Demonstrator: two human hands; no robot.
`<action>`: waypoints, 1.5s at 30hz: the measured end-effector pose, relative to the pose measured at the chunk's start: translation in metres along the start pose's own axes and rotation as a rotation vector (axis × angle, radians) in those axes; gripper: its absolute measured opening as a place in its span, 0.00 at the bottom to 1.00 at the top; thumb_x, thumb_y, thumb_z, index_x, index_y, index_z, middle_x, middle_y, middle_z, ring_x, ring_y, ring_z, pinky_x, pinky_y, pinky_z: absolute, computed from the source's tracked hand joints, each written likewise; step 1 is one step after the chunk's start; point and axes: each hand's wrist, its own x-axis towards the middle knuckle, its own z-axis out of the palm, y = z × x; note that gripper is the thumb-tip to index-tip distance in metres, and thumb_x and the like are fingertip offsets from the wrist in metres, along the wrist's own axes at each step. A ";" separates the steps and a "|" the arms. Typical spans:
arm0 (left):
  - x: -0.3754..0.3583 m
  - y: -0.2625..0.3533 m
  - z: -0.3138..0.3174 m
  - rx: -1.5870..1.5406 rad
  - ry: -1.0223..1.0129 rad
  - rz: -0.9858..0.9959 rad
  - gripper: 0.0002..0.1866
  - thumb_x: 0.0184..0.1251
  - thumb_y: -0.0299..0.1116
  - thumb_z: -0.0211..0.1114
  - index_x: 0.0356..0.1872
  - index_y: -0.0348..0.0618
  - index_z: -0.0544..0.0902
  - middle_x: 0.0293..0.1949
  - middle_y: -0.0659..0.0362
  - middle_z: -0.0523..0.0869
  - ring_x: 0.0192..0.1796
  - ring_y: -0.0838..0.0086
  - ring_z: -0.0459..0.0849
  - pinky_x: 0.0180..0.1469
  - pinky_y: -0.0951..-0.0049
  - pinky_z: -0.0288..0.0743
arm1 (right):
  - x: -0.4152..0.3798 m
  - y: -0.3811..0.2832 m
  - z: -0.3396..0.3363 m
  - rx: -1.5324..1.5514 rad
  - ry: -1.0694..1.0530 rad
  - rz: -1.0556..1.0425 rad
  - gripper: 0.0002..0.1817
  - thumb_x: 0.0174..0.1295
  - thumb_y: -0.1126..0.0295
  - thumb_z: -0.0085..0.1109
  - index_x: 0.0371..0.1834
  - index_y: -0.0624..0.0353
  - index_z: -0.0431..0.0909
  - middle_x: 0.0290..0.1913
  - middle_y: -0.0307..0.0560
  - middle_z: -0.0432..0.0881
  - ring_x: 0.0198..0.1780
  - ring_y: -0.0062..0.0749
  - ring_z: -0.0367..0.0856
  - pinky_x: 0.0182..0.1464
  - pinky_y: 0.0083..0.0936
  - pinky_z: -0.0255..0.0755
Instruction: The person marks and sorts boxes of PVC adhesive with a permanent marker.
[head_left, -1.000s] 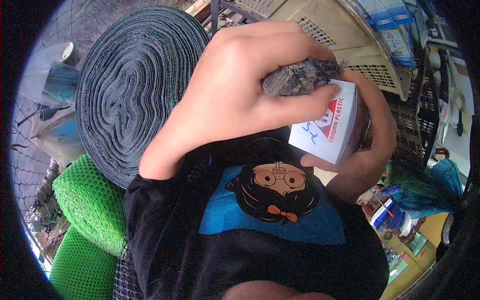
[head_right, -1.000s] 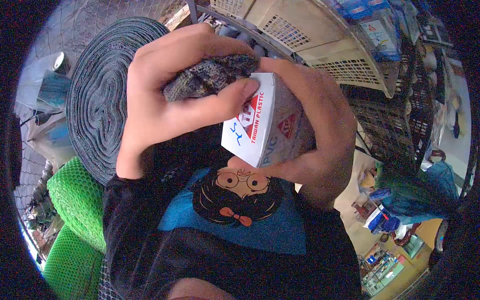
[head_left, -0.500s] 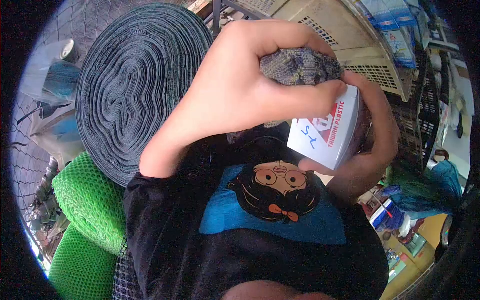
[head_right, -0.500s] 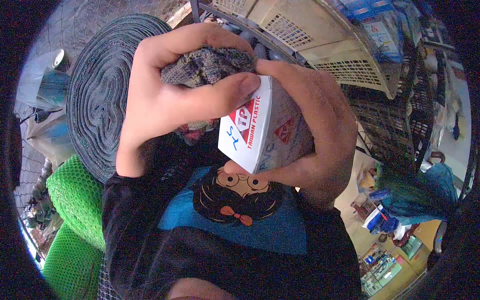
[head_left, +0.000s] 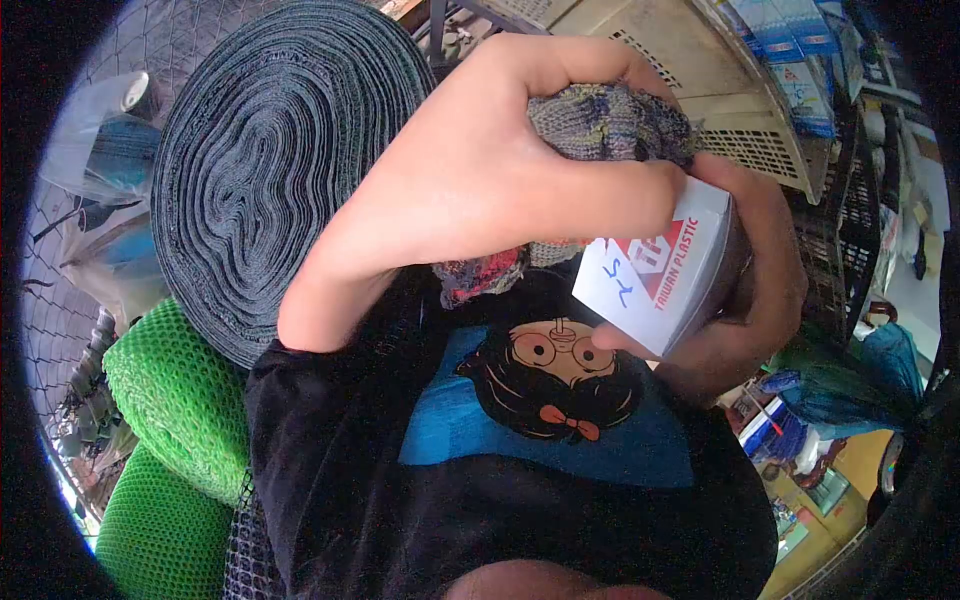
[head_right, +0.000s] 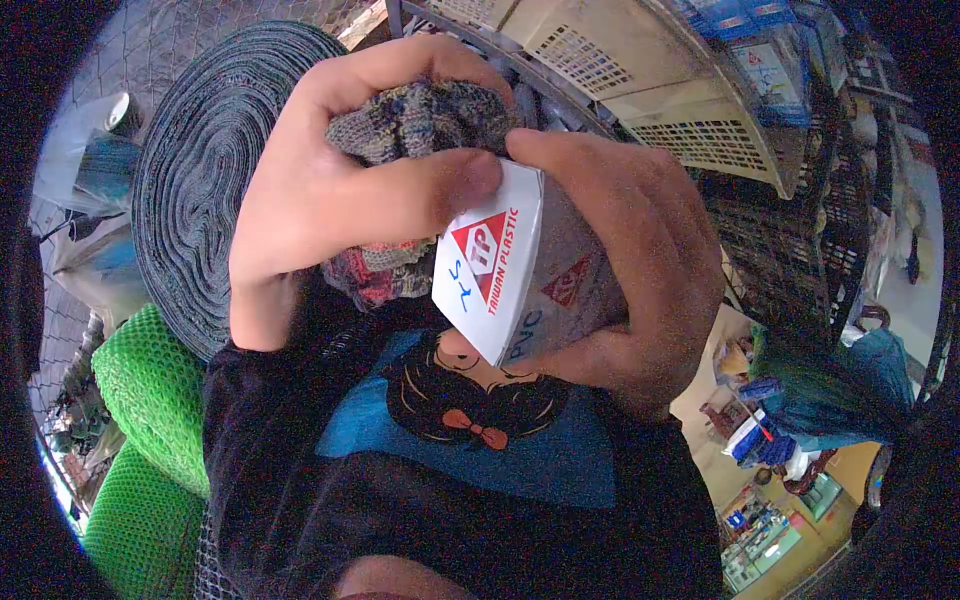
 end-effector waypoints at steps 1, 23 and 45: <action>0.000 0.000 0.000 -0.024 -0.010 -0.021 0.16 0.53 0.27 0.71 0.43 0.34 0.84 0.37 0.62 0.86 0.42 0.79 0.82 0.50 0.77 0.75 | -0.001 0.002 0.000 0.005 -0.002 -0.006 0.63 0.22 0.32 0.83 0.59 0.71 0.75 0.48 0.54 0.83 0.46 0.37 0.85 0.47 0.31 0.79; 0.006 -0.011 0.004 0.237 0.107 0.320 0.14 0.53 0.26 0.69 0.42 0.34 0.84 0.35 0.56 0.86 0.38 0.72 0.85 0.44 0.74 0.78 | 0.003 -0.003 0.004 0.017 0.022 0.106 0.62 0.23 0.48 0.91 0.65 0.71 0.71 0.56 0.59 0.82 0.56 0.42 0.84 0.58 0.35 0.79; -0.001 -0.014 0.018 0.472 0.105 0.783 0.12 0.39 0.18 0.68 0.31 0.29 0.85 0.27 0.48 0.86 0.22 0.64 0.82 0.24 0.70 0.75 | -0.011 0.021 0.030 0.559 0.245 0.470 0.58 0.30 0.49 0.87 0.67 0.66 0.71 0.61 0.55 0.80 0.60 0.40 0.81 0.62 0.37 0.75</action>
